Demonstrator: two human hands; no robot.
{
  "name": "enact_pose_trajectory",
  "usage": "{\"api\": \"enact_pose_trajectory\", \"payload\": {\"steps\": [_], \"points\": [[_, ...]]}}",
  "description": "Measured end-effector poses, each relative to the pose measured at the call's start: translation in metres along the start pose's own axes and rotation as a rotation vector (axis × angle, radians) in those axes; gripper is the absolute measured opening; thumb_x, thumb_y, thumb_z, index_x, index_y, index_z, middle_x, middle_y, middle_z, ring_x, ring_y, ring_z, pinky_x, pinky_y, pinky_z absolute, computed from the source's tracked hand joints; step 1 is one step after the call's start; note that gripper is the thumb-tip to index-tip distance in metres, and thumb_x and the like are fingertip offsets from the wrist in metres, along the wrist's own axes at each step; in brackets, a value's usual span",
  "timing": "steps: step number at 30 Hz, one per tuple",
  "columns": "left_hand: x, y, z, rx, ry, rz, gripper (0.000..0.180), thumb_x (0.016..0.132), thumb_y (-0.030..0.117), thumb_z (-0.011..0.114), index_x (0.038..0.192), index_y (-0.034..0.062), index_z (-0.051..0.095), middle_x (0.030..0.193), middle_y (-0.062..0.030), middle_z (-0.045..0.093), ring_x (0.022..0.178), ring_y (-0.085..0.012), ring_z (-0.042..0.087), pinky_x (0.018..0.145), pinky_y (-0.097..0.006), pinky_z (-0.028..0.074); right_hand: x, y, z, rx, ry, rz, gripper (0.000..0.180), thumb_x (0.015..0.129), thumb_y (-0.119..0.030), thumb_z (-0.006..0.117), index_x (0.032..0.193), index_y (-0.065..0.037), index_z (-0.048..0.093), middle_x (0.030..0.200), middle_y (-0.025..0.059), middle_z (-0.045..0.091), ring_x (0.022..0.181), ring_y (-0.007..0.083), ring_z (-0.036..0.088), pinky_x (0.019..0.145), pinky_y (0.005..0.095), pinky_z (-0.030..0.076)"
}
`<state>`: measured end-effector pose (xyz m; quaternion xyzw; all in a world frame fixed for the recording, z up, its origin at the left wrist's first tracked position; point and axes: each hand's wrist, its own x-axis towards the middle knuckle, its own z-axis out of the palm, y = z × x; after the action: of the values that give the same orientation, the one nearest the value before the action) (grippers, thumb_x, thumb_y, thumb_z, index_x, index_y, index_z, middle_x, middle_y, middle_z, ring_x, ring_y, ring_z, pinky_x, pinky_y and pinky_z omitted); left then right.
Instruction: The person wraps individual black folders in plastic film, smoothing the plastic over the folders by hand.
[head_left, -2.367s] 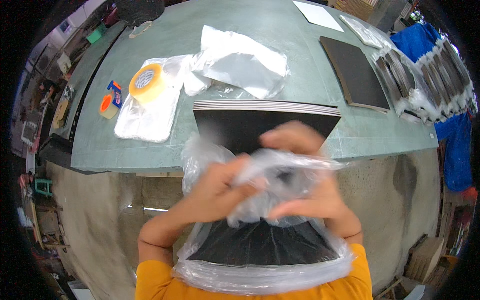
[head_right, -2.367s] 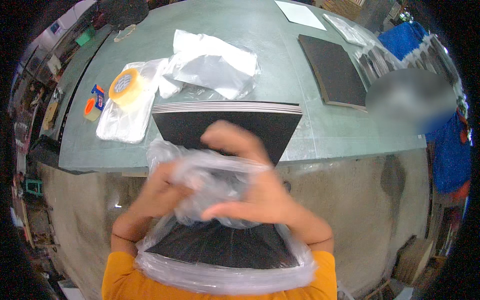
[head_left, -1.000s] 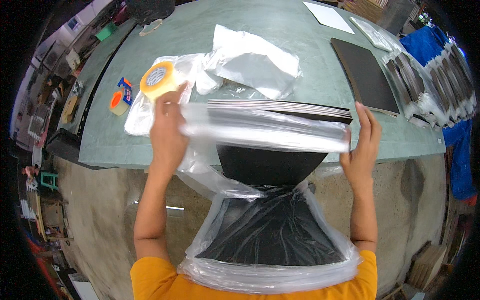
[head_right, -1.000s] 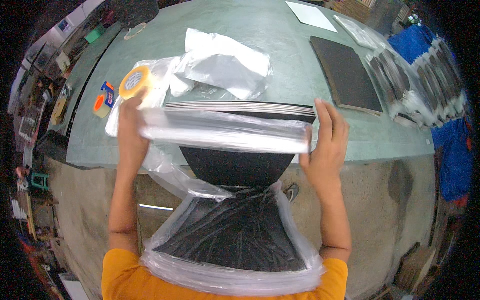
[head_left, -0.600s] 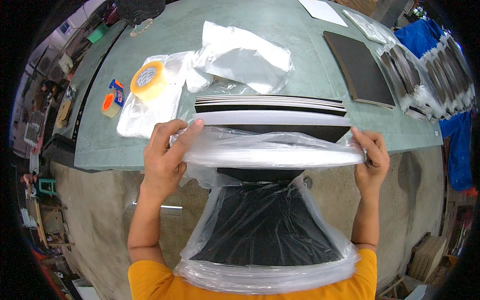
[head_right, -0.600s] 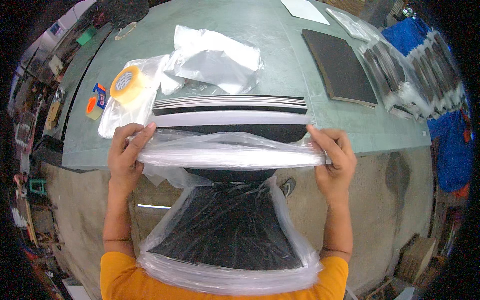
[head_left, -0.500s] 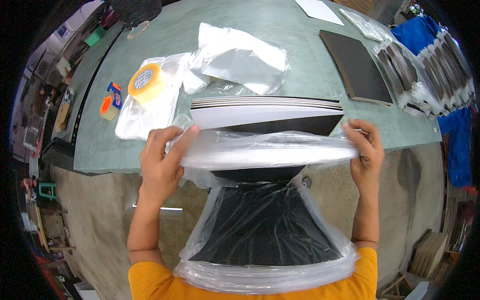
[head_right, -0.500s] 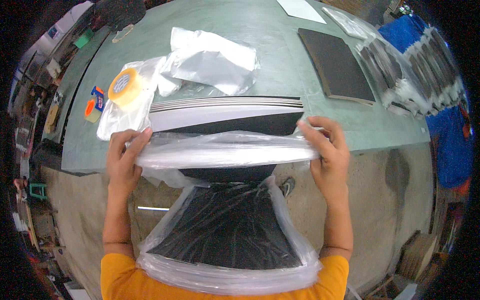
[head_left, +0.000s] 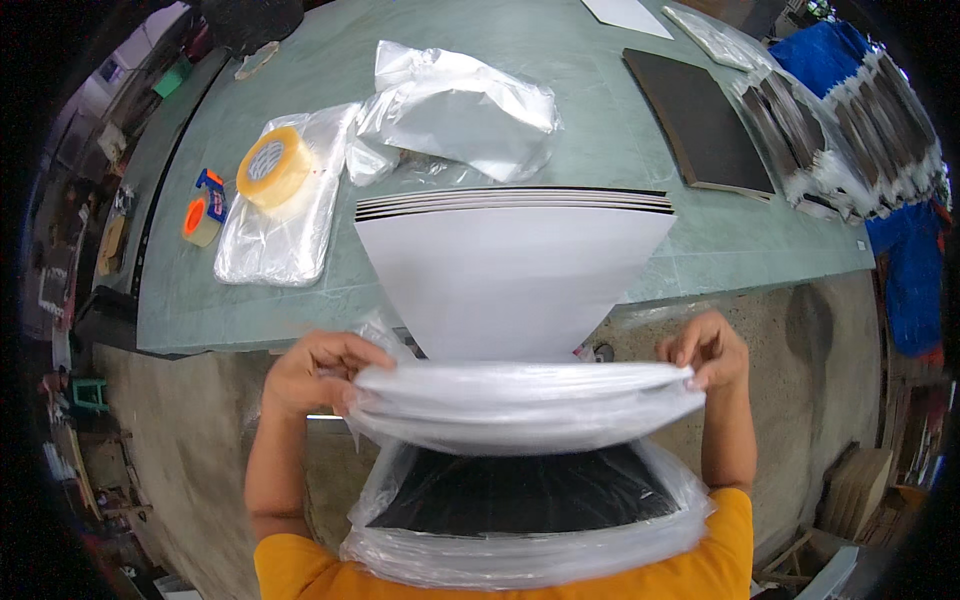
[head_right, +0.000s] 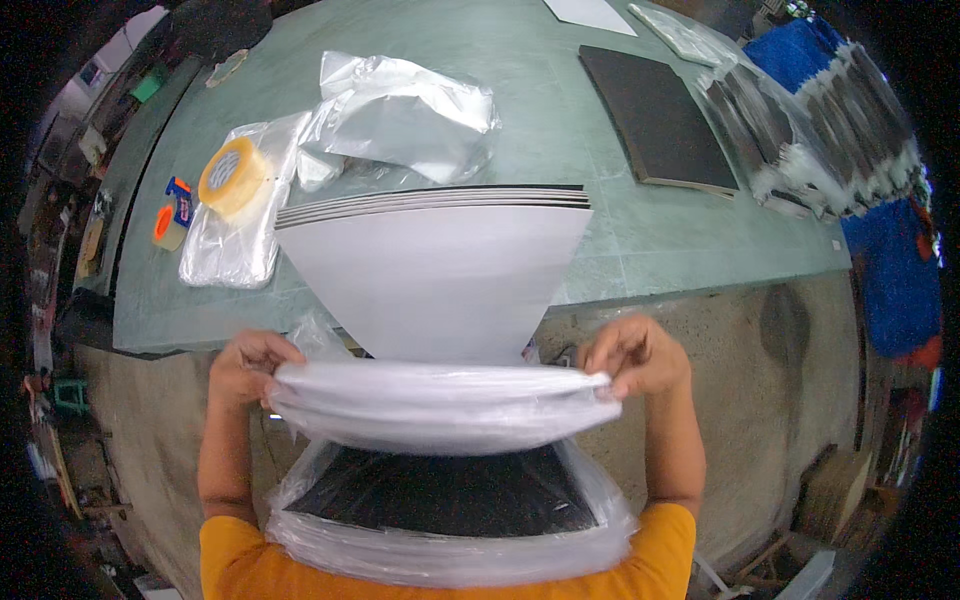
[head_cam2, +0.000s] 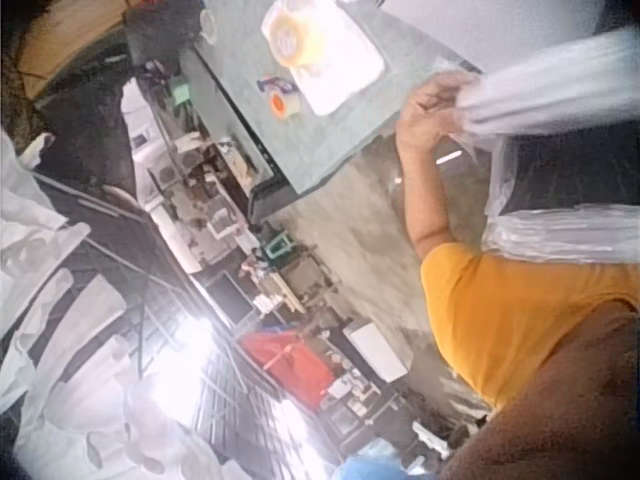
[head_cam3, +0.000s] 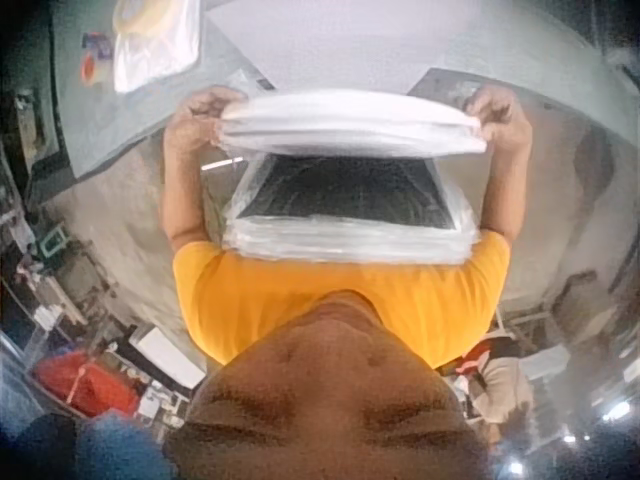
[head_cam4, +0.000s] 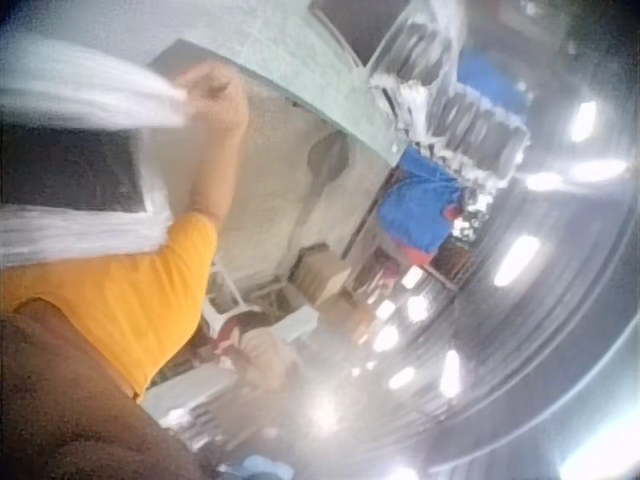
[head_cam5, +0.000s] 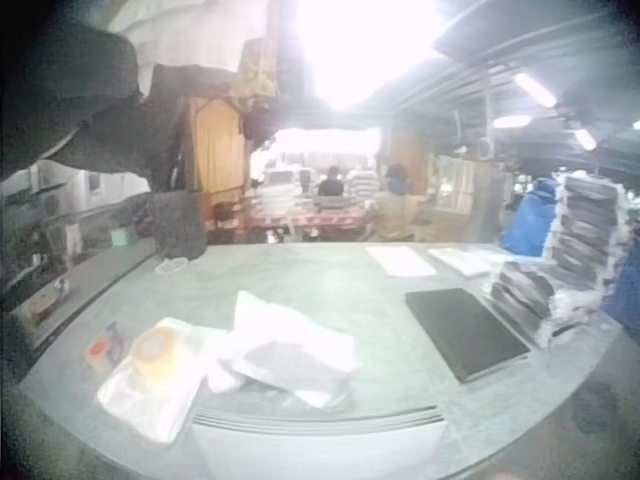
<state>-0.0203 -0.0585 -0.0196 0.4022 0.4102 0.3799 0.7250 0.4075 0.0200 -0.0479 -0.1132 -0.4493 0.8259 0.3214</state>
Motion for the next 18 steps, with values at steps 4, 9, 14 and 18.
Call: {"api": "enact_pose_trajectory", "payload": {"steps": [4, 9, 14, 18], "points": [[-0.017, -0.003, -0.002, -0.066, -0.206, 0.096, 0.037, 0.061, -0.001, 0.067, 0.094, -0.0129, 0.055, 0.065, -0.0142, 0.059, 0.043, -0.0085, 0.049, 0.037, -0.019, 0.036, -0.022, 0.000, 0.027, 0.167, 0.036, -0.065, 0.032, 0.060, 0.012, 0.064, 0.090, 0.011, 0.052, 0.083, 0.0218, 0.058, 0.072, 0.0222, 0.060, 0.062, 0.0277, 0.049], [-0.028, 0.006, 0.010, -0.042, -0.191, -0.003, 0.033, 0.063, 0.002, 0.067, 0.090, -0.0118, 0.055, 0.061, -0.0119, 0.058, 0.038, -0.0078, 0.047, 0.035, -0.018, 0.033, -0.044, -0.011, 0.042, 0.013, 0.104, 0.190, 0.032, 0.062, 0.013, 0.063, 0.091, 0.010, 0.050, 0.082, 0.0190, 0.057, 0.073, 0.0211, 0.060, 0.068, 0.0278, 0.051], [0.007, 0.032, 0.032, 0.307, 0.180, 0.346, 0.022, 0.066, 0.006, 0.063, 0.082, -0.0054, 0.055, 0.057, -0.0084, 0.054, 0.045, -0.0119, 0.049, 0.041, -0.021, 0.036, 0.005, -0.027, 0.053, -0.753, 0.641, -0.236, 0.018, 0.070, -0.009, 0.064, 0.081, -0.001, 0.053, 0.073, 0.0067, 0.056, 0.057, 0.0104, 0.051, 0.050, 0.0200, 0.041], [0.017, 0.053, 0.040, 0.446, 0.125, 0.836, 0.015, 0.063, 0.004, 0.062, 0.073, -0.0008, 0.051, 0.054, -0.0087, 0.050, 0.049, -0.0181, 0.049, 0.046, -0.024, 0.039, 0.020, -0.053, 0.079, -0.210, 0.088, -0.498, 0.012, 0.073, -0.009, 0.060, 0.082, -0.003, 0.054, 0.073, 0.0067, 0.057, 0.061, 0.0149, 0.055, 0.054, 0.0254, 0.045]]}}
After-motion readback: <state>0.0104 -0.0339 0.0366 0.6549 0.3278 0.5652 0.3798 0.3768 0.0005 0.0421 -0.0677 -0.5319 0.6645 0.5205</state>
